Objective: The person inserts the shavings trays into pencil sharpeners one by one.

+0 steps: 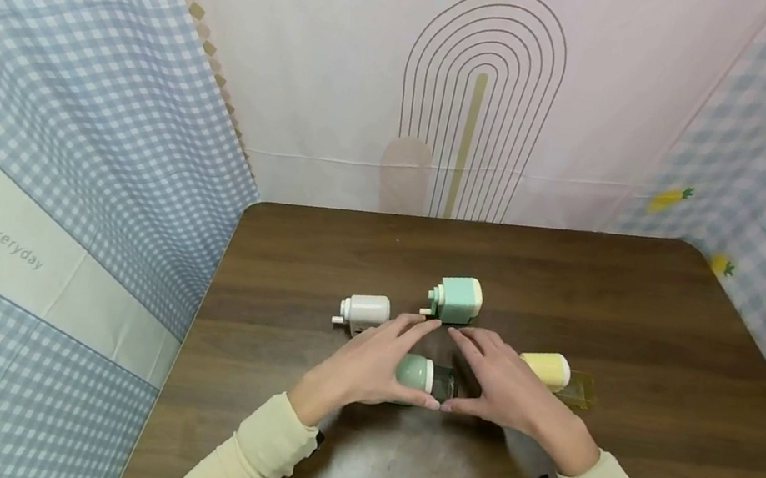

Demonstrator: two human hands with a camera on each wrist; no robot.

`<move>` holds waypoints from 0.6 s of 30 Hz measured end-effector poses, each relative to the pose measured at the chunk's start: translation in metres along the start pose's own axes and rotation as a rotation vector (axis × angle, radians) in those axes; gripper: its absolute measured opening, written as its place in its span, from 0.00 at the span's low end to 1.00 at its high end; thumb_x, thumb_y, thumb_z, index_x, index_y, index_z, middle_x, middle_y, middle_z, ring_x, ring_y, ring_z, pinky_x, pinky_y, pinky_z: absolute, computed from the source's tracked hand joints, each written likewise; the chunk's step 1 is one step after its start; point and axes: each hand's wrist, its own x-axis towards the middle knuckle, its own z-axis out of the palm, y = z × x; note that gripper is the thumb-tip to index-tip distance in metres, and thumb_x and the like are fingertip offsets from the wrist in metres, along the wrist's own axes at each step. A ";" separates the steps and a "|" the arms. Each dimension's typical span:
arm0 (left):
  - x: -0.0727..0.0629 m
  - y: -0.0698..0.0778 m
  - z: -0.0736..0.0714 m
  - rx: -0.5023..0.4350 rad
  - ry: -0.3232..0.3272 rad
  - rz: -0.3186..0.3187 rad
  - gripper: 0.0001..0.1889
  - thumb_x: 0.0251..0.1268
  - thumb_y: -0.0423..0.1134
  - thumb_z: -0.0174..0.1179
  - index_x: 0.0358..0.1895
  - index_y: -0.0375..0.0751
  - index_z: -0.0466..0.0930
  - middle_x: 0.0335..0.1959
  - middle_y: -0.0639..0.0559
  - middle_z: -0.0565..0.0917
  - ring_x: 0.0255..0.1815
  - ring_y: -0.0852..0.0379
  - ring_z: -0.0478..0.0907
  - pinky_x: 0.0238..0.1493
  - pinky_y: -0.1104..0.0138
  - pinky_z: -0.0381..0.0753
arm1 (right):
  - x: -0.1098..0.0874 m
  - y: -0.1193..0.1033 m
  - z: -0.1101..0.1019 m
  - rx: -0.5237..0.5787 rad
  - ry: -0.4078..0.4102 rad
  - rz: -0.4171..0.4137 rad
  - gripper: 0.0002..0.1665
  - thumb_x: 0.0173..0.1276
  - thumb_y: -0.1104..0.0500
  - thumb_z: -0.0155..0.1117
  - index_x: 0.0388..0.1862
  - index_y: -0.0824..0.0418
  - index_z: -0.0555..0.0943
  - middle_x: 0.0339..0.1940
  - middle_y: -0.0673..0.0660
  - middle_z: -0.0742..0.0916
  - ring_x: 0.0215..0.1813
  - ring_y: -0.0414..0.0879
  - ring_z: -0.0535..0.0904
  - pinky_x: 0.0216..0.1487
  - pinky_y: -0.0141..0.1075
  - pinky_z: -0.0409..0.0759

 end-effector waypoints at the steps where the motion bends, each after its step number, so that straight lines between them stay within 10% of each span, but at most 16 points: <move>1: 0.000 0.000 0.002 0.005 -0.006 -0.003 0.60 0.56 0.79 0.66 0.87 0.57 0.52 0.80 0.49 0.66 0.76 0.48 0.70 0.72 0.51 0.73 | 0.000 -0.001 0.002 -0.008 -0.003 -0.001 0.65 0.58 0.28 0.78 0.81 0.67 0.67 0.72 0.67 0.76 0.71 0.63 0.74 0.65 0.59 0.78; 18: 0.004 -0.006 0.027 0.136 -0.092 -0.039 0.50 0.58 0.59 0.79 0.81 0.52 0.64 0.67 0.50 0.79 0.60 0.50 0.81 0.59 0.56 0.82 | 0.002 -0.012 0.016 -0.079 -0.080 -0.019 0.37 0.62 0.43 0.83 0.57 0.68 0.83 0.51 0.61 0.86 0.51 0.56 0.82 0.52 0.53 0.83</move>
